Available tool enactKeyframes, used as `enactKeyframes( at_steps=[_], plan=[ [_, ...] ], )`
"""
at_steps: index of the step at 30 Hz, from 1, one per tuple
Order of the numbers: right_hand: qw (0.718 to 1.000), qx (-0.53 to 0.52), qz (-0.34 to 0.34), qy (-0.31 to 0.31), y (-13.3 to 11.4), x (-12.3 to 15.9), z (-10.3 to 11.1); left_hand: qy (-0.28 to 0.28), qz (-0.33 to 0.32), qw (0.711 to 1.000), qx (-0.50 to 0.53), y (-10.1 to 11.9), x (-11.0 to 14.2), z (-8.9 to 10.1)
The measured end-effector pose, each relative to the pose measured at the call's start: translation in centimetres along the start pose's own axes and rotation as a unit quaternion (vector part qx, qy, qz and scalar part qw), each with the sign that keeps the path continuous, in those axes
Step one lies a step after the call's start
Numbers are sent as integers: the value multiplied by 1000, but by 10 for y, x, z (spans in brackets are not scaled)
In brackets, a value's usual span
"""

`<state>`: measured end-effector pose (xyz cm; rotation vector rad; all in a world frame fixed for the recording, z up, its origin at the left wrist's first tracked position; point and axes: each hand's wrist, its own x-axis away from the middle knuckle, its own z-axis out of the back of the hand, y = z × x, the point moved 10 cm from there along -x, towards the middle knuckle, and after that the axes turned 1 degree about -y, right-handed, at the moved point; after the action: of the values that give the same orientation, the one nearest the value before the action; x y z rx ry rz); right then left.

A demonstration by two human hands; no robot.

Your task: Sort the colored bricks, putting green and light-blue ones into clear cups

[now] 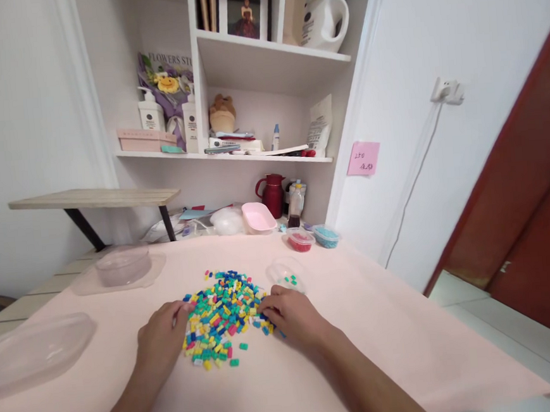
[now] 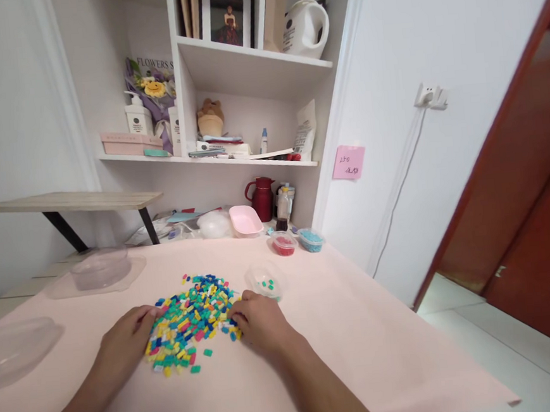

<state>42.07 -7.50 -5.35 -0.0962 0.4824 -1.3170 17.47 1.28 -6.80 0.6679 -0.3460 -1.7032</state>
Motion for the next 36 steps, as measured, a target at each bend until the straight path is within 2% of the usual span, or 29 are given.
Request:
enactKeyframes(
  at_steps=[5,8,11,18,31,36],
  plan=[
    [999,-42,8,17,0,1,4,33,-5,998,45,-5,-3,3],
    [999,-29,-20,27,7,1,7,49,-8,997,59,-10,-6,2],
    [1000,-15,-15,11,4,1,3,65,-5,995,71,-14,-7,3],
    [999,-32,36,0,-14,3,-7,45,3,996,73,-12,-4,2],
    [996,-50,72,-21,-28,6,-8,31,10,998,57,-8,0,1],
    [997,-24,78,9,-28,6,-7,33,10,998,53,-7,1,2]
  ],
)
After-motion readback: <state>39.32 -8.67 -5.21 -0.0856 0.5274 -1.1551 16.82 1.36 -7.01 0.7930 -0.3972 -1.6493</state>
